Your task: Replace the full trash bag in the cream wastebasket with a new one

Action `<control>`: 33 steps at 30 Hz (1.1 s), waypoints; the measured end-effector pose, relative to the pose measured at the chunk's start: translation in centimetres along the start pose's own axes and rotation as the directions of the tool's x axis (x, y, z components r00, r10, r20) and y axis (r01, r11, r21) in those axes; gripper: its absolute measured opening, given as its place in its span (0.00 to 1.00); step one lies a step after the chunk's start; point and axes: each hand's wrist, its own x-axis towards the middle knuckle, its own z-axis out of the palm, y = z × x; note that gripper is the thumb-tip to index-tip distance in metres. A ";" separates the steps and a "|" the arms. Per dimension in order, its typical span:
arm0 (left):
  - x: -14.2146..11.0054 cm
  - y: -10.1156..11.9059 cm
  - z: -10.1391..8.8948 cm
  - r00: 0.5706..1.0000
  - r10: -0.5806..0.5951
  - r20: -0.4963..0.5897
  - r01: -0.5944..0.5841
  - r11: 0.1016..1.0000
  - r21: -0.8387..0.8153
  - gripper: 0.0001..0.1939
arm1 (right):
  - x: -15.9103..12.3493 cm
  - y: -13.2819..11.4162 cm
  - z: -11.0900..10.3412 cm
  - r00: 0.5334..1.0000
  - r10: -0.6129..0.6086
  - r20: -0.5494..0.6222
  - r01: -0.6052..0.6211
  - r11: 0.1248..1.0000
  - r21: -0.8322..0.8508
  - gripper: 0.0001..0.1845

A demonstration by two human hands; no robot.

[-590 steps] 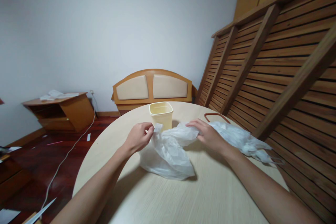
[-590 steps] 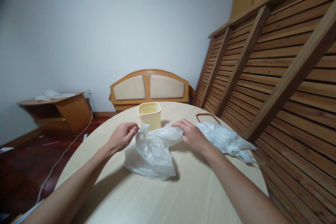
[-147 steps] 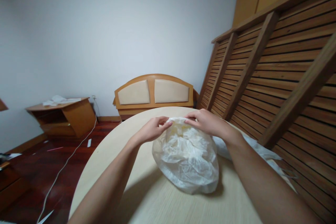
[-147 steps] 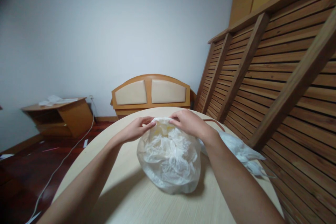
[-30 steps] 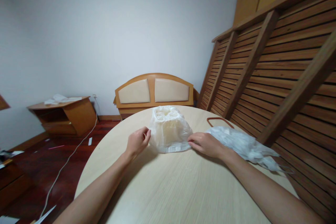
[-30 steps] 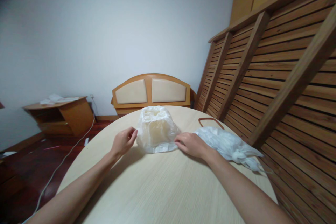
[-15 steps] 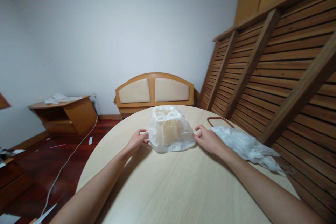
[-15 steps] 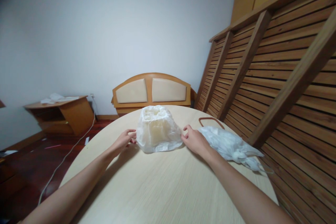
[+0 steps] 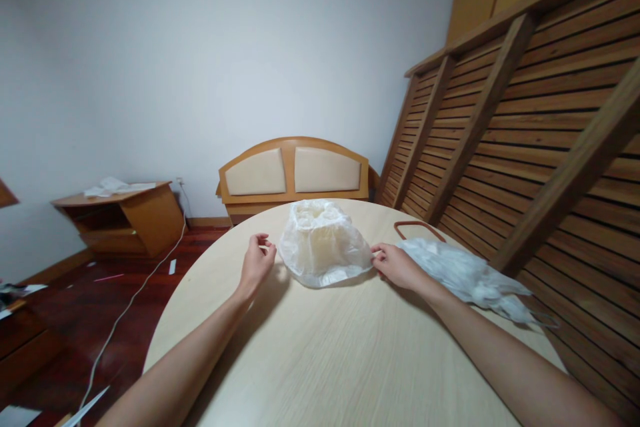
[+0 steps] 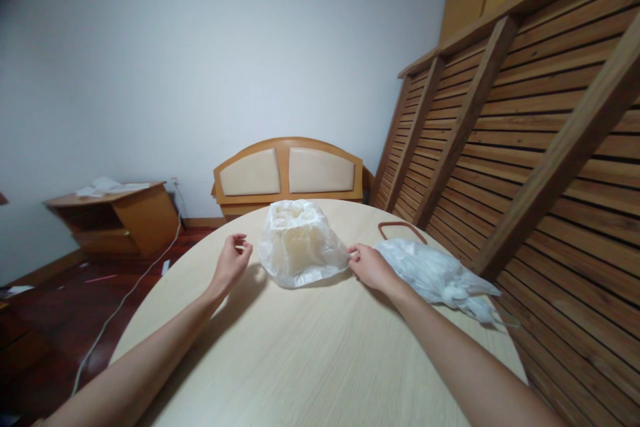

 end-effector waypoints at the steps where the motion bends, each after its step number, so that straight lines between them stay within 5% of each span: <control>1: -0.5 0.3 -0.1 0.993 0.108 -0.042 -0.107 0.994 0.024 0.14 | 0.1 0.1 -0.1 1.000 0.008 0.012 -0.008 1.000 0.017 0.16; 2: -1.1 0.6 0.0 0.958 0.279 -0.064 -0.274 0.959 0.078 0.10 | 0.1 0.1 -0.2 1.000 0.016 0.024 -0.017 0.999 0.035 0.16; 3: -1.9 1.0 0.1 0.878 0.477 -0.045 -0.468 0.874 0.128 0.06 | 0.1 0.1 -0.3 0.999 0.032 0.032 -0.033 0.998 0.054 0.16; 5: -3.9 1.9 0.8 0.605 0.777 0.175 -0.796 0.591 0.128 0.03 | 0.1 -0.1 -0.6 0.997 0.072 0.042 -0.075 0.993 0.091 0.15; 7: -6.0 2.8 2.0 0.347 0.850 0.395 -0.937 0.334 0.104 0.07 | 0.1 -0.3 -0.8 0.994 0.104 0.040 -0.108 0.988 0.113 0.13; 8: -6.9 3.2 2.6 0.264 0.833 0.487 -0.963 0.257 0.082 0.08 | 0.2 -0.4 -0.9 0.993 0.109 0.033 -0.113 0.987 0.118 0.12; 9: -7.8 3.5 3.2 0.240 0.793 0.560 -0.968 0.238 0.077 0.10 | 0.2 -0.5 -1.0 0.994 0.104 0.027 -0.106 0.987 0.119 0.11; 11: -8.8 3.9 4.2 0.256 0.724 0.641 -0.959 0.276 0.072 0.15 | 0.3 -0.6 -1.2 0.997 0.080 0.014 -0.081 0.990 0.114 0.10; 14: -9.3 3.9 4.8 0.348 0.635 0.690 -0.915 0.391 0.101 0.21 | 0.3 -0.8 -1.6 0.999 0.049 0.020 -0.052 0.985 0.167 0.08; 17: -9.1 3.7 4.6 0.393 0.570 0.721 -0.877 0.468 0.108 0.22 | 0.2 -1.0 -2.1 0.991 0.114 0.070 -0.131 0.933 0.334 0.05; 25: -8.9 3.9 4.3 0.371 0.527 0.765 -0.867 0.491 0.082 0.20 | -0.5 -2.0 -3.5 0.939 0.279 0.202 -0.344 0.741 0.577 0.05; 33: -9.0 3.5 4.3 0.330 0.558 0.761 -0.891 0.451 0.056 0.21 | -0.2 -1.2 -3.4 0.916 0.222 0.334 -0.398 0.612 0.683 0.11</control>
